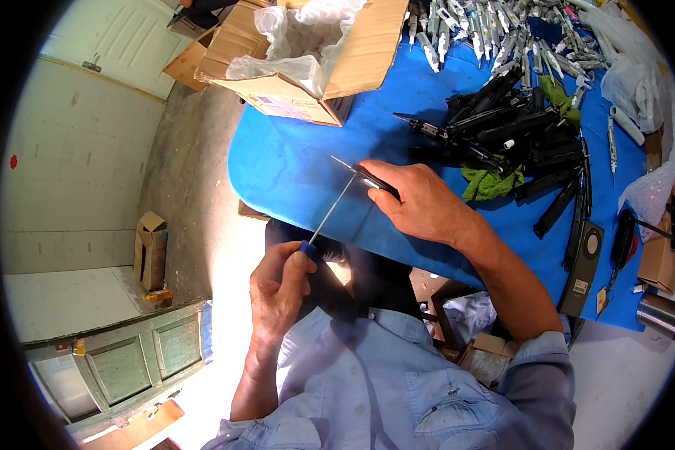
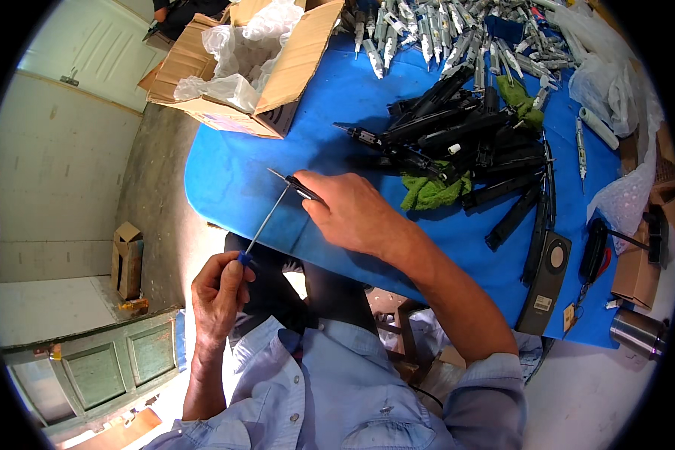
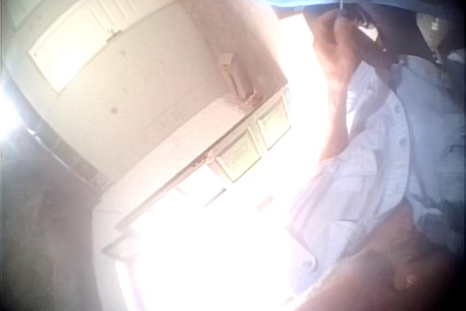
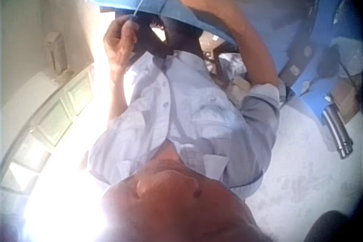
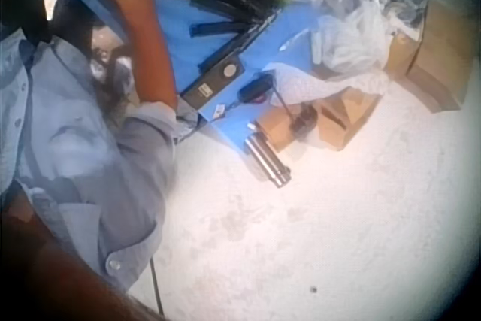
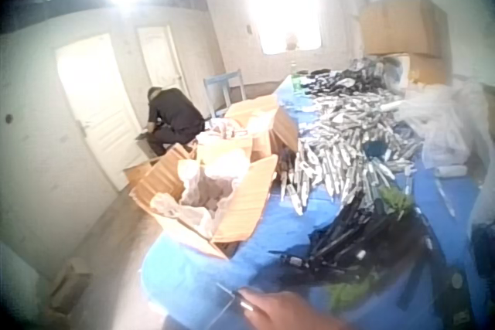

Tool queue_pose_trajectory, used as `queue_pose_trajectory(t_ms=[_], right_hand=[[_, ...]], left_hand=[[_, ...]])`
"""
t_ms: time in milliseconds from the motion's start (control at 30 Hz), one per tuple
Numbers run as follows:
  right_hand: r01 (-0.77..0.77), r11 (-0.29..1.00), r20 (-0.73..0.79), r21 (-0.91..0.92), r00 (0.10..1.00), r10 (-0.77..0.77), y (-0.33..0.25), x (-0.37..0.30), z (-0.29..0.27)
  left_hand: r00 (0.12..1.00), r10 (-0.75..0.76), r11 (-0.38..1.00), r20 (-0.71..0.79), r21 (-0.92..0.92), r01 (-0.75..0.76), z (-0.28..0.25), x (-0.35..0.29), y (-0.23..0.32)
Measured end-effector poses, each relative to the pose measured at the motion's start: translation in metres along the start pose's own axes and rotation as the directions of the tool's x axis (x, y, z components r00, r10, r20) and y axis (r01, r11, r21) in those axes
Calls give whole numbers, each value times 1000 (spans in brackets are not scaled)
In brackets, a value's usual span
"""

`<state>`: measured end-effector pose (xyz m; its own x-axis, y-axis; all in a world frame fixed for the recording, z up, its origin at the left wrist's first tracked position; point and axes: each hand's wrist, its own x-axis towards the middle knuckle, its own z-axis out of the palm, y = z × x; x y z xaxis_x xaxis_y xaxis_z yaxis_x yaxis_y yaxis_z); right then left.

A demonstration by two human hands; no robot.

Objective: The person uses a screwdriver to manipulate a small black component on a blue table. They repeatedly insert and remove the screwdriver from the component, appearing to adjust or test its mechanism. The person handles the component and the tool with both hands, occasionally pausing to inspect the item before continuing the repetitive action.

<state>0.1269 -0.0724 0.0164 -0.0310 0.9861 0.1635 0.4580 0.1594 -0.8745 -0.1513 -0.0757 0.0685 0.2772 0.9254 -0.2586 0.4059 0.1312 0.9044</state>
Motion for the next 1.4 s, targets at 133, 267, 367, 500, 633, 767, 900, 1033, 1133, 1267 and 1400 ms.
queue_pose_trajectory(t_ms=[133, 267, 367, 500, 633, 767, 900, 1033, 1133, 1267, 1400], right_hand=[[9, 1000, 3, -13, 1000, -9, -1, 1, -1], [5, 1000, 14, 5, 1000, -6, -3, 0, -3], [-9, 1000, 24, 14, 1000, 8, -6, 1, -4], [0, 1000, 6, 14, 1000, 0, -2, 0, -2], [-11, 1000, 9, 13, 1000, 11, -2, 1, -3], [0, 1000, 4, 21, 1000, 0, -2, 1, -3], [-21, 999, 11, 34, 1000, 21, -3, 2, -5], [-26, 999, 11, 45, 1000, 26, -2, 2, -4], [-16, 999, 12, 43, 1000, 15, -3, 1, -4], [-19, 999, 14, 47, 1000, 18, -3, 1, -5], [-8, 999, 7, 44, 1000, 8, -4, 2, -4]], left_hand=[[999, 3, 1000, 51, 23, -4, -5, 2, -3], [998, -11, 997, 56, -70, 15, -1, 4, -3], [998, 59, 998, 11, -22, -59, 3, 3, -7], [998, 58, 998, 21, 2, -58, 4, 5, -12], [997, -34, 993, 67, -111, 41, 1, 5, -8], [998, -29, 992, 64, -122, 37, 3, 4, -12], [997, -7, 993, 72, -114, 15, 5, 4, -11], [996, 8, 997, 88, -76, -1, 5, 5, -13], [989, -77, 994, 125, -67, 85, 0, 5, -10], [989, -93, 992, 115, -74, 101, 2, 7, -6], [998, 65, 998, 23, 13, -65, 9, 5, -17]])
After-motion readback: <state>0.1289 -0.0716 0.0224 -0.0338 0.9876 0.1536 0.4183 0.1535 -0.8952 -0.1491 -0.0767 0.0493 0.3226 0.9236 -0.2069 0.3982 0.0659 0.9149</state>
